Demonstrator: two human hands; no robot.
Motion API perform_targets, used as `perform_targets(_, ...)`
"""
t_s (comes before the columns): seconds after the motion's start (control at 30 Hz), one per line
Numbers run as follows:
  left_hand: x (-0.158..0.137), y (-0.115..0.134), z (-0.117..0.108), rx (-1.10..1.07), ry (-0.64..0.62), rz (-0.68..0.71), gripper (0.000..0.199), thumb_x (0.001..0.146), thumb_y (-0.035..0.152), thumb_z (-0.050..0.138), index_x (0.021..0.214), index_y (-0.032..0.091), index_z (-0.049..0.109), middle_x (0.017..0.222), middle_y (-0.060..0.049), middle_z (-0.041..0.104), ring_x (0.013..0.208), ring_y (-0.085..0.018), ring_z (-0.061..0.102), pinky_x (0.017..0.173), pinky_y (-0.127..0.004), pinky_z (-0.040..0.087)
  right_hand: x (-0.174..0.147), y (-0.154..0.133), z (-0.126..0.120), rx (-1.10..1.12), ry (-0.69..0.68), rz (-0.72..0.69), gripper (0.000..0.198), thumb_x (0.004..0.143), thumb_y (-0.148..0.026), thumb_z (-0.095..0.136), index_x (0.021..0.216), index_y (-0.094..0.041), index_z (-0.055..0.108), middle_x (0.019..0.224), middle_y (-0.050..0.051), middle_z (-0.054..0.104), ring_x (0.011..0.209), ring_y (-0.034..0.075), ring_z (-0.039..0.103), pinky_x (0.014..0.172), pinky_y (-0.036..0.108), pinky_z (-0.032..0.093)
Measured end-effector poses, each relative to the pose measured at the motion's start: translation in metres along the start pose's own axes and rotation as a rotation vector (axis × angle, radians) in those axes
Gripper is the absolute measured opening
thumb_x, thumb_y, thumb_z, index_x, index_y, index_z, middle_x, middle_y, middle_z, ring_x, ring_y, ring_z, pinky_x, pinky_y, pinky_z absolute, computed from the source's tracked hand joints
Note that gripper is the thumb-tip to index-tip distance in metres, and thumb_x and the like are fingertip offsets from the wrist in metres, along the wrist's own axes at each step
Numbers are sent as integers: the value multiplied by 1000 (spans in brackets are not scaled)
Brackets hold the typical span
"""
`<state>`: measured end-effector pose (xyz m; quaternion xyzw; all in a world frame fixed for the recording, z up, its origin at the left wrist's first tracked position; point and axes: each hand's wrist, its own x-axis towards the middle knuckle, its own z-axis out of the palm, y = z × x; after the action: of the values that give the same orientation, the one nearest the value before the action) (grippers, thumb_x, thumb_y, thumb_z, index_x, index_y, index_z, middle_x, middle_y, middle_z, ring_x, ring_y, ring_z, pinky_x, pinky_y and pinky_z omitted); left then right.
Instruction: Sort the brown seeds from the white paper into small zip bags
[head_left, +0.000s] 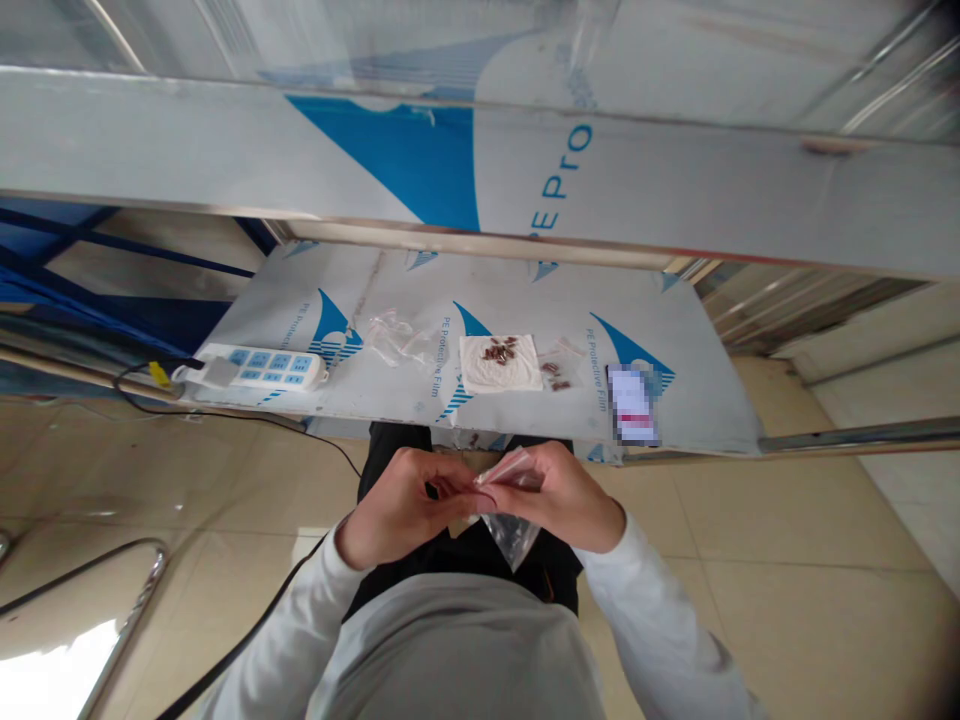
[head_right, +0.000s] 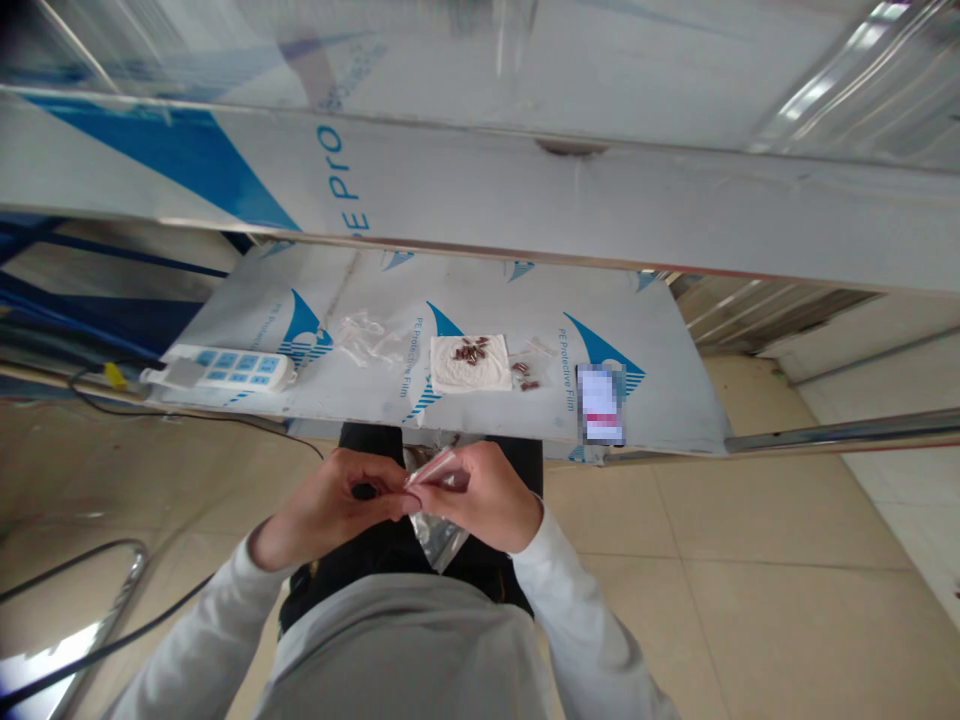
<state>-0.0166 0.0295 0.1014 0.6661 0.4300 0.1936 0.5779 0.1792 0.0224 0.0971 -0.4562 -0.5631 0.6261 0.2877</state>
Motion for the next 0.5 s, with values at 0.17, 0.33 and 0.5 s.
perform_targets(0.17, -3, 2, -20, 219, 173, -8, 22, 84, 35, 57, 79, 17, 69, 68, -2, 69, 59, -11, 60, 54, -19, 44, -9, -4, -18, -273, -5, -4, 12, 75, -22, 65, 77, -16, 75, 77, 5, 74, 68, 16, 68, 58, 22, 50)
perform_targets(0.33, 9, -23, -21, 246, 170, 4, 34, 93, 39, 39, 71, 18, 55, 56, 2, 56, 51, -10, 52, 52, -20, 40, 7, 35, -65, -276, 166, 8, 21, 77, -34, 66, 85, -15, 73, 83, 8, 74, 75, 20, 69, 60, 26, 52)
perform_targets(0.5, 36, -77, -21, 375, 394, -147, 54, 91, 50, 37, 48, 18, 46, 43, 3, 45, 44, -9, 45, 51, -21, 34, 66, 90, -147, -421, 647, 102, 38, 69, -43, 72, 89, -10, 67, 68, 9, 70, 56, 19, 62, 52, 30, 48)
